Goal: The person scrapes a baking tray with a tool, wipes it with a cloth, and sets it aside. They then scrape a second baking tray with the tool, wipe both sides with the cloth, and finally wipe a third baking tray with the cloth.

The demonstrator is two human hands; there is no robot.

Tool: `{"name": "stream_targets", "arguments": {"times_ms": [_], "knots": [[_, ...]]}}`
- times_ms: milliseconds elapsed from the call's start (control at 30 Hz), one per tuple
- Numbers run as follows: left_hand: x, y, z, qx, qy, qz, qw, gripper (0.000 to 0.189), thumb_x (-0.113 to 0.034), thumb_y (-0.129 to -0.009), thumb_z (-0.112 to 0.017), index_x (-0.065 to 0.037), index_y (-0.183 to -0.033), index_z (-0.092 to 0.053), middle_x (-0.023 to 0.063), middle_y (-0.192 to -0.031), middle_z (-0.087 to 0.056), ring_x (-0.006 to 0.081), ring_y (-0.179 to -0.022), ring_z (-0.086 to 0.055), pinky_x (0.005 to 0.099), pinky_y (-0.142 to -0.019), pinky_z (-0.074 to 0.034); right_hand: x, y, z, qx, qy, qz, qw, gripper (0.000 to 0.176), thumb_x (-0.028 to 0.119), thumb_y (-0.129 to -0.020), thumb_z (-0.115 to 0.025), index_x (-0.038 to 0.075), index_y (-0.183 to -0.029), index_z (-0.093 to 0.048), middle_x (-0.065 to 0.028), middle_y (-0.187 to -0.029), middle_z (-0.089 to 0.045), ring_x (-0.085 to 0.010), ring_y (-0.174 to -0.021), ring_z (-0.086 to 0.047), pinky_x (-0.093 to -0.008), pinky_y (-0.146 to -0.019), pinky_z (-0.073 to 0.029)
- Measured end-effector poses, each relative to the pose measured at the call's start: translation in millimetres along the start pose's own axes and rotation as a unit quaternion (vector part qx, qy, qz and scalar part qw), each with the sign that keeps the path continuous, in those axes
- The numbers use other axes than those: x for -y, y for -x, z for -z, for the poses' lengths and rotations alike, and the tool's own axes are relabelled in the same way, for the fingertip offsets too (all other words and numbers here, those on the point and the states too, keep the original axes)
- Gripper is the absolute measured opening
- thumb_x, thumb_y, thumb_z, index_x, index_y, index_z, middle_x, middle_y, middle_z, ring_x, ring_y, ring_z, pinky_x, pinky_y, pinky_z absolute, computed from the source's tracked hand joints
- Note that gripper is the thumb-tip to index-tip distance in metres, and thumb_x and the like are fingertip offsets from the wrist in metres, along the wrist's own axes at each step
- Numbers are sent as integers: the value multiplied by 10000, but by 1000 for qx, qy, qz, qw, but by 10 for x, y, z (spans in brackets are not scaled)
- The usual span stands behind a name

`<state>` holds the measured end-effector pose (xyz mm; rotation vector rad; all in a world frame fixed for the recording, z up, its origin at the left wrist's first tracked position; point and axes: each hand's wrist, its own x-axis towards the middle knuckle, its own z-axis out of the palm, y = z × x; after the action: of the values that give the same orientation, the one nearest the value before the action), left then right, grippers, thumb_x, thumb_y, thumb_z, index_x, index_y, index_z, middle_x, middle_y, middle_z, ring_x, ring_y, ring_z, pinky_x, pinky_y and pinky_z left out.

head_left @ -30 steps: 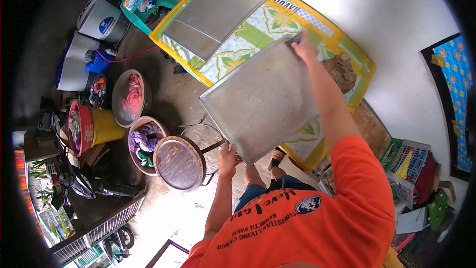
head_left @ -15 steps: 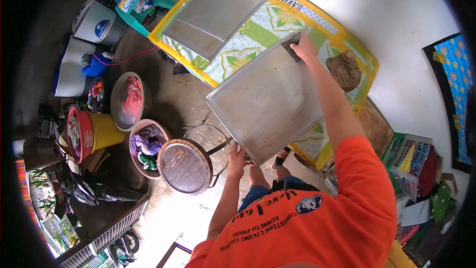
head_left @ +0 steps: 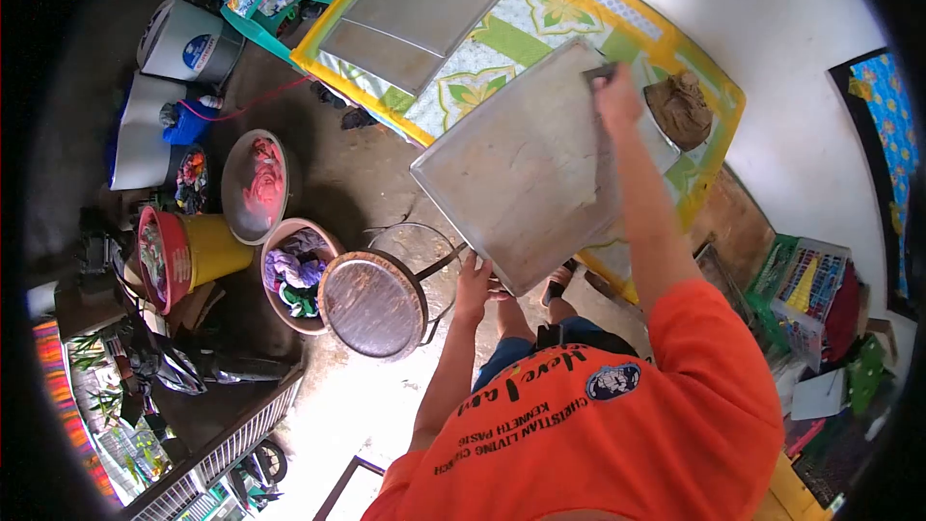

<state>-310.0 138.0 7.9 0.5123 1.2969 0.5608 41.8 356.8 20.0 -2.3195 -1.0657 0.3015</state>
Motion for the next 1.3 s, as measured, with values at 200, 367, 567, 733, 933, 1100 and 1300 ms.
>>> {"name": "stream_targets", "arguments": {"times_ms": [200,367,567,733,933,1100,1300], "knots": [[56,-51,7,6,-1,-7,1000,416,-216,-948,-451,-108,-1326,-314,106,-887,-593,189,-627,-624,329,-526,-566,466,1301,-260,172,39,92,980,359,242,-807,-601,89,-1100,-461,-184,-917,-614,-381,-841,-604,-493,-716,-465],[49,-72,57,27,-4,0,1000,656,-161,-910,-499,-114,-1448,-126,140,-880,-596,192,-634,-614,323,-511,-561,253,1669,-44,164,-35,196,966,451,240,-785,-630,79,-1158,-434,-188,-938,-626,-392,-873,-605,-500,-748,-463],[42,-26,-4,38,-39,-13,998,676,-89,-889,-493,-110,-1434,-92,186,-986,-597,239,-701,-640,352,-542,-572,-576,77,840,-58,51,52,996,513,249,-819,-604,134,-1280,-411,-208,-1012,-624,-386,-952,-596,-475,-781,-469],[-14,-16,-97,21,-52,-8,998,613,-76,-893,-479,-113,-1412,-156,184,-1039,-583,259,-746,-645,378,-565,-580,-607,-112,562,28,180,88,979,290,184,-844,-522,157,-1133,-519,-175,-841,-648,-384,-803,-625,-496,-680,-484],[-70,42,-160,17,-45,-9,999,568,-68,-899,-468,-111,-1390,-186,183,-1036,-590,246,-717,-646,374,-550,-577,-26,1378,-53,93,33,370,924,214,177,-857,-466,105,-1035,-560,-171,-770,-632,-356,-725,-625,-479,-622,-482],[-65,14,-142,35,-48,-9,998,577,-85,-895,-479,-123,-1379,-167,176,-951,-602,232,-674,-640,357,-532,-570,-305,822,6,111,49,217,969,202,196,-868,-489,84,-986,-609,-186,-776,-631,-385,-728,-621,-511,-636,-466],[-43,12,-168,17,-50,-2,999,576,-84,-893,-480,-126,-1371,-161,168,-895,-604,220,-633,-627,348,-514,-560,-194,465,-6,90,94,197,972,187,171,-875,-468,51,-936,-597,-185,-766,-632,-356,-734,-629,-502,-635,-474]]}}
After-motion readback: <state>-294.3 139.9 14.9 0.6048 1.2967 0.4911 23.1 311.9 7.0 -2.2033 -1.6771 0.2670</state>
